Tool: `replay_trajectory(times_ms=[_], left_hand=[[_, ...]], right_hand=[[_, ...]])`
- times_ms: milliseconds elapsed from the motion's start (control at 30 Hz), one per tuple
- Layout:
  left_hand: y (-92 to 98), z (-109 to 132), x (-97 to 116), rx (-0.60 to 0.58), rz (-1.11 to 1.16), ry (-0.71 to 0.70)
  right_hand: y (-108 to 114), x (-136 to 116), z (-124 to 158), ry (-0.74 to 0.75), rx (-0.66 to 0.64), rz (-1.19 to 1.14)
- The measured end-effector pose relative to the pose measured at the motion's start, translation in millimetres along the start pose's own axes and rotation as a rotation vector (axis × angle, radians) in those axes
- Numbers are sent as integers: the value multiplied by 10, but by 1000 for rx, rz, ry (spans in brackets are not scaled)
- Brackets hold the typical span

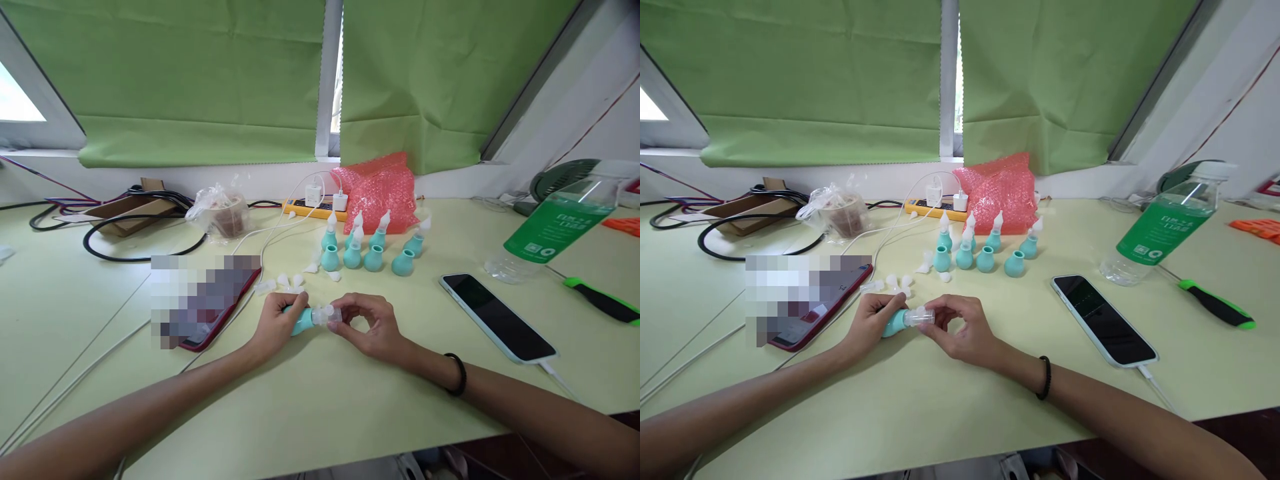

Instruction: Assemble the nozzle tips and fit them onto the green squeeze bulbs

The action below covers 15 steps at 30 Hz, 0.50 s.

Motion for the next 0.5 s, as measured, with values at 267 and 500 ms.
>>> replay_trajectory(times_ms=[267,500], left_hand=[[-16,4,12,-11,-111,-37],[-17,18,41,45,-281,-143]], right_hand=[[-40,-287,98,455,-91,314],[-182,-167,133,421,-250,390]])
Point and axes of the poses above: each hand's wrist, its own z-axis away from the middle knuckle, its own y-axis out of the back of the hand, x = y × z, the point moved 9 cm from there along -z, towards the middle knuckle, and after that the axes turned 2 degrees about x, right-handed, at the moved point
